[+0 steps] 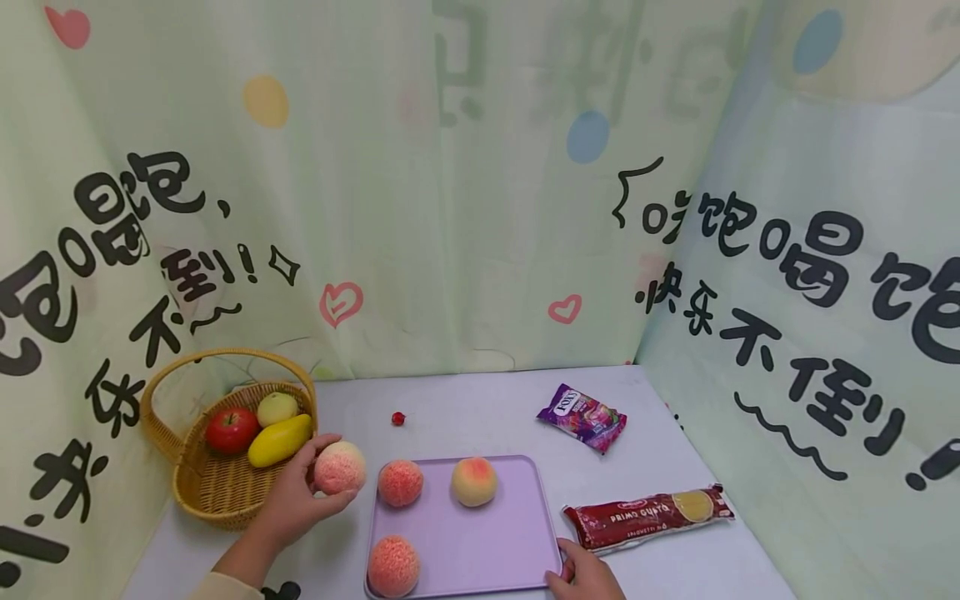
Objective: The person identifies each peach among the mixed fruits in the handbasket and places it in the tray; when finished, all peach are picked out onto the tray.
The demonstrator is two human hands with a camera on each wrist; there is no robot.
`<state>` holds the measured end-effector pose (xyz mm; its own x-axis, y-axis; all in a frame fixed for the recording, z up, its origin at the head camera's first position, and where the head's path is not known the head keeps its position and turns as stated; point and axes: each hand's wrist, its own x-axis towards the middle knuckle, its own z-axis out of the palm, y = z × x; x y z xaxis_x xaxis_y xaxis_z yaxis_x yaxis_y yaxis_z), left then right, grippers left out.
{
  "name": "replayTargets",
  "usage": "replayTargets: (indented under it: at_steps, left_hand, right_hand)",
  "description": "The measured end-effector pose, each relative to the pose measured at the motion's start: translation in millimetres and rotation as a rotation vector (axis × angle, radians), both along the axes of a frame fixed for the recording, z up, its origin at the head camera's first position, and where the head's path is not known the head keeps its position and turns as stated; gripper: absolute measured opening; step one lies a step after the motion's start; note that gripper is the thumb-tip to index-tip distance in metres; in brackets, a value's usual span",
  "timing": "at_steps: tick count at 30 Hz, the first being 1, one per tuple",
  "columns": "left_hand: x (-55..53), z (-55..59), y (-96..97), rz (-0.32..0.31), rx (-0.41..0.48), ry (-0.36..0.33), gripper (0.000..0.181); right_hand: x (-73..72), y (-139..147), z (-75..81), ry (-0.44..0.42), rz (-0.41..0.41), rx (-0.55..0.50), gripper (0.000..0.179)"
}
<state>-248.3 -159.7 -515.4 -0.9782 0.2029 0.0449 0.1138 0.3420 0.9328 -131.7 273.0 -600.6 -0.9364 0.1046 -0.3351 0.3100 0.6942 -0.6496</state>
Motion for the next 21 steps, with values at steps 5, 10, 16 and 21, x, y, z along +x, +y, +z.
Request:
replayTargets:
  at_steps: [5, 10, 16, 21]
  left_hand:
    - [5.3, -3.3, 11.9, -0.016, 0.024, -0.024, 0.084]
    - [11.6, -5.1, 25.2, -0.038, 0.001, 0.005, 0.080]
    - [16.0, -10.7, 40.8, -0.074, 0.000, 0.036, 0.079]
    - [17.6, -15.8, 52.9, -0.140, -0.020, 0.054, 0.075]
  right_hand:
    - [-0.2, 0.9, -0.5, 0.004, 0.011, 0.006, 0.068]
    - [-0.6, 1.6, -1.0, -0.006, 0.013, 0.004, 0.068]
    - [-0.3, 1.3, -0.8, -0.003, 0.008, 0.001, 0.068]
    - [0.4, 0.1, 1.5, 0.001, 0.008, 0.006, 0.067]
